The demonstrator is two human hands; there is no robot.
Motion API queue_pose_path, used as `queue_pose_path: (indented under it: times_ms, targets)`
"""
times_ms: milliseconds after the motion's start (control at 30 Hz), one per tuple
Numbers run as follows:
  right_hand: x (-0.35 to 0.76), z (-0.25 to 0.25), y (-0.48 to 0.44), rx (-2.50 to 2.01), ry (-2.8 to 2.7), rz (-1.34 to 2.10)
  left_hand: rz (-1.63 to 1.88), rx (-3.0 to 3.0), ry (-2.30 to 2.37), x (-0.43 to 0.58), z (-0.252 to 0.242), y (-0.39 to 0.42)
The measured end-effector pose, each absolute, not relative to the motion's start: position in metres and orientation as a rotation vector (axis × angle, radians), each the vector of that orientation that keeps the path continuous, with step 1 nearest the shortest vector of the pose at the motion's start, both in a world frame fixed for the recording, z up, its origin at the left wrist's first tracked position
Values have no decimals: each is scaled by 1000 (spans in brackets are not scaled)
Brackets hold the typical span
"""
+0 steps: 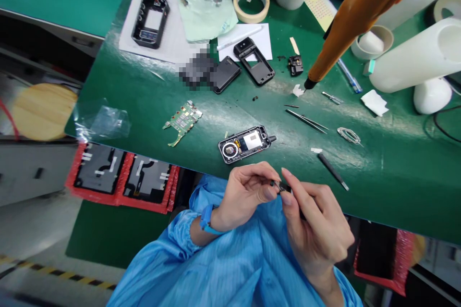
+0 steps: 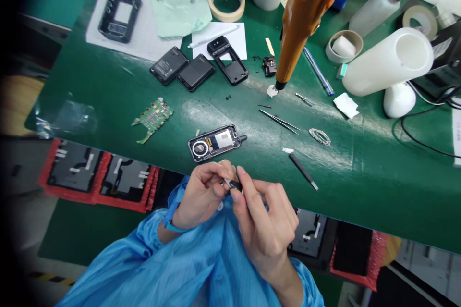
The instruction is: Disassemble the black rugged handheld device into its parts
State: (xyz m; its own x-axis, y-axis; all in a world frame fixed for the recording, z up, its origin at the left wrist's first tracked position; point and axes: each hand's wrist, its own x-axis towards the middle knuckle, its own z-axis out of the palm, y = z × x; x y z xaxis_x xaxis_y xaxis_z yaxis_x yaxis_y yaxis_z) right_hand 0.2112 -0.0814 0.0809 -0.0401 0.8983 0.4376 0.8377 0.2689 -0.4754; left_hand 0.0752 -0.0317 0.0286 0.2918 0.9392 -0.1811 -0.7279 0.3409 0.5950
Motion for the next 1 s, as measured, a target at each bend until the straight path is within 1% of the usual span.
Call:
queue_pose_path:
  times_ms: [400,667,833,1000]
  targets:
    - [211,80,-80,-1569,-1851,108,1174,430,510,76,28,-33]
    - [213,78,-80,-1562,-1825,134,1094,411,539,74,30,-32]
    - [214,78,-81,-1544,-1832,143,1097,407,480,73,31,-32]
    - [216,83,-80,-1557,-1881,158,1092,394,518,72,34,-31]
